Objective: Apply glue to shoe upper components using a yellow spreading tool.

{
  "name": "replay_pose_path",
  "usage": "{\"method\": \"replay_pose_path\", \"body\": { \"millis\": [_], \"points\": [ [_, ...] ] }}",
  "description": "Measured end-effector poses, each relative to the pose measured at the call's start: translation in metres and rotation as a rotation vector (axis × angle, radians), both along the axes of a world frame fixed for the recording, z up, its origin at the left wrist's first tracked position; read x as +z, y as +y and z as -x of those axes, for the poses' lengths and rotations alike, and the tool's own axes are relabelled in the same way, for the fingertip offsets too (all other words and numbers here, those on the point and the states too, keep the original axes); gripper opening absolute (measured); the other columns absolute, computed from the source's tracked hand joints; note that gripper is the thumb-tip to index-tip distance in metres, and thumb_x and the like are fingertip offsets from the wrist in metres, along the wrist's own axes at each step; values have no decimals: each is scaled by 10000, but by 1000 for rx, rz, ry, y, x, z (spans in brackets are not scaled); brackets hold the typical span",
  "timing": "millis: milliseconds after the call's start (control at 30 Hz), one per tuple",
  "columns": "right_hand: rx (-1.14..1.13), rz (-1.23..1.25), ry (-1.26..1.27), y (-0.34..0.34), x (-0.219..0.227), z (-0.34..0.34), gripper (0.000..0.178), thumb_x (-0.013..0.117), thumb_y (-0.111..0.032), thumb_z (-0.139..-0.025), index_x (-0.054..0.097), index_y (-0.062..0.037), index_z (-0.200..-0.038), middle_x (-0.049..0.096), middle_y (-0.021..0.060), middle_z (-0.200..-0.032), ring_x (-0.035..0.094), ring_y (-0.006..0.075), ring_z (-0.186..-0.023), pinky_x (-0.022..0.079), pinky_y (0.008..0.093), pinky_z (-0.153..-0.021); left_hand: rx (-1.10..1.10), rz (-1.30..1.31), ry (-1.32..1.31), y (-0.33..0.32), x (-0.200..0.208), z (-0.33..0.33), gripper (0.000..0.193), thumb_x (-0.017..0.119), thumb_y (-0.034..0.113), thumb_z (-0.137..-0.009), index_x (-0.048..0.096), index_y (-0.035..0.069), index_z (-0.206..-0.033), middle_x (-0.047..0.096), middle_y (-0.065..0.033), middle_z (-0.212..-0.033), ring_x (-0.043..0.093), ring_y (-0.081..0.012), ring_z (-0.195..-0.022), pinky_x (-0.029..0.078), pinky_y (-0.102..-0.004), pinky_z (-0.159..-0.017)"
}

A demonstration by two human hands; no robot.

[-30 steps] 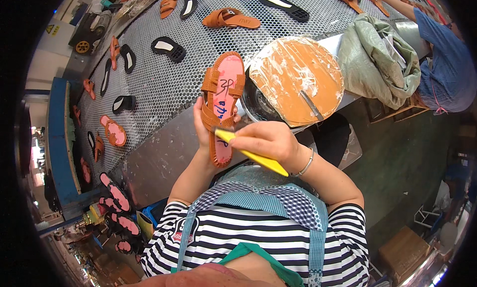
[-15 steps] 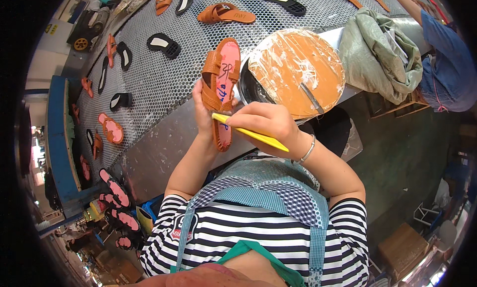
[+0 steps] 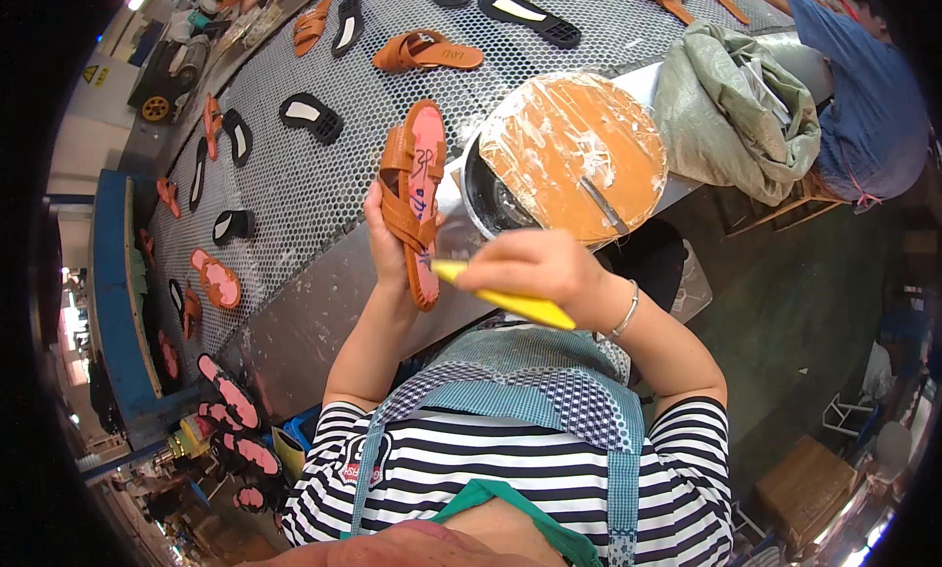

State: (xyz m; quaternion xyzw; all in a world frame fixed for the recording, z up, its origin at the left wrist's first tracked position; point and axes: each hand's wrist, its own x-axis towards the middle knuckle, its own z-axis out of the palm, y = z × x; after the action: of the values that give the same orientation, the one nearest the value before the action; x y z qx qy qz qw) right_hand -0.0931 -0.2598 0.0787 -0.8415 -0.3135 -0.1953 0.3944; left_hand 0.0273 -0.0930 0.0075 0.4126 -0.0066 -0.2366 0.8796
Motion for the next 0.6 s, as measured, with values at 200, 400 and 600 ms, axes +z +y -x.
{"method": "replay_pose_path", "body": {
  "millis": [200, 400, 600],
  "points": [
    [-143, -1, -179, -10, 6, -20, 338, 658, -19, -762, 650, -69, -1096, 649, 118, -937, 657, 251, -766, 534, 297, -637, -102, 76, 8, -8, 13, 29, 477, 285, 460, -987, 505, 85, -1184, 603, -55, -1052, 601, -148, -924, 483, -293, -837],
    [-160, -341, 42, -9, -8, -13, 207, 635, -79, -872, 618, -26, -1071, 655, 102, -905, 640, 194, -712, 515, 272, -605, -15, 33, 10, -5, 4, 33, 519, 275, 484, -981, 517, 66, -1172, 614, -75, -1012, 600, -163, -834, 501, -319, -746],
    [-510, -1041, 324, -41, -11, -29, 257, 612, -118, -908, 574, -11, -1138, 643, 59, -888, 603, 93, -641, 509, 225, -571, -108, 4, -61, 1, 2, 37, 541, 301, 489, -968, 474, 63, -1252, 601, -83, -1065, 586, -154, -863, 486, -296, -728]
  ]
}}
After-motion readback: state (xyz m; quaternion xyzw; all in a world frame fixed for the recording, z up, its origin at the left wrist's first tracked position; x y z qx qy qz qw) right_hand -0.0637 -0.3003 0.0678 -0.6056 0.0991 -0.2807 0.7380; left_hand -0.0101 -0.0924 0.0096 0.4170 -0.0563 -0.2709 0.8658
